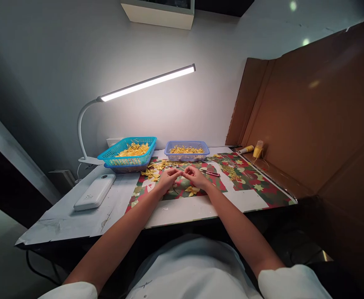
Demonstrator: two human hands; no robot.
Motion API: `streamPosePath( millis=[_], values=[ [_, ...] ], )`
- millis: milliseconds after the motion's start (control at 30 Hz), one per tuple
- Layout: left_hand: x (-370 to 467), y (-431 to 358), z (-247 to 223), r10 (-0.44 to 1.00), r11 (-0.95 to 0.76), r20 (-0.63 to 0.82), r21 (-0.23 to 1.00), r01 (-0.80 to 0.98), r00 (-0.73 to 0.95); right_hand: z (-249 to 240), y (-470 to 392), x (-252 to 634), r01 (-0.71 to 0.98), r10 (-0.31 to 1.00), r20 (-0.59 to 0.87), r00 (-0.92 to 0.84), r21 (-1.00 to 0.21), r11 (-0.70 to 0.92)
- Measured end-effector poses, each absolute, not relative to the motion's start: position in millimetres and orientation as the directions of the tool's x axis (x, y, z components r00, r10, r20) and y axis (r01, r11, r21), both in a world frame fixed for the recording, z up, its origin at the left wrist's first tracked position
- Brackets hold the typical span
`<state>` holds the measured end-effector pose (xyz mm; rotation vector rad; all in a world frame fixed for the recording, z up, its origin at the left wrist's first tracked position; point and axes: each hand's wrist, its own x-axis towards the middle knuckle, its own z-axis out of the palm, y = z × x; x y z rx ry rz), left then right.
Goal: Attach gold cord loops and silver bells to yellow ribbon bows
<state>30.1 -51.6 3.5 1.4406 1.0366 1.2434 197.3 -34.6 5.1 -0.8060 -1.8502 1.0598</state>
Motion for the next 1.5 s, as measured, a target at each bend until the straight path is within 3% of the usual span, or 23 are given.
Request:
streamPosePath(
  millis=[267,433,800,1500],
  values=[
    [29,-50,2,0.98,-0.196,0.192,0.977,0.088,0.05,4,-32,195,0.149,0.851,0.357,-0.385,-0.886,0.439],
    [26,-45,-3,0.963,-0.268,0.27,0.958,0.105,-0.007,2,-31,195,0.186,0.857,0.384,-0.342,-0.867,0.463],
    [22,-44,-11,0.891,-0.445,0.451,0.852,0.275,0.045,1,-33,197,0.232,0.843,0.393,-0.366,-0.839,0.492],
    [24,-51,-3,0.837,-0.497,0.54,0.69,0.527,0.082,0,-32,198,0.24,0.84,0.386,-0.381,-0.836,0.493]
  ],
)
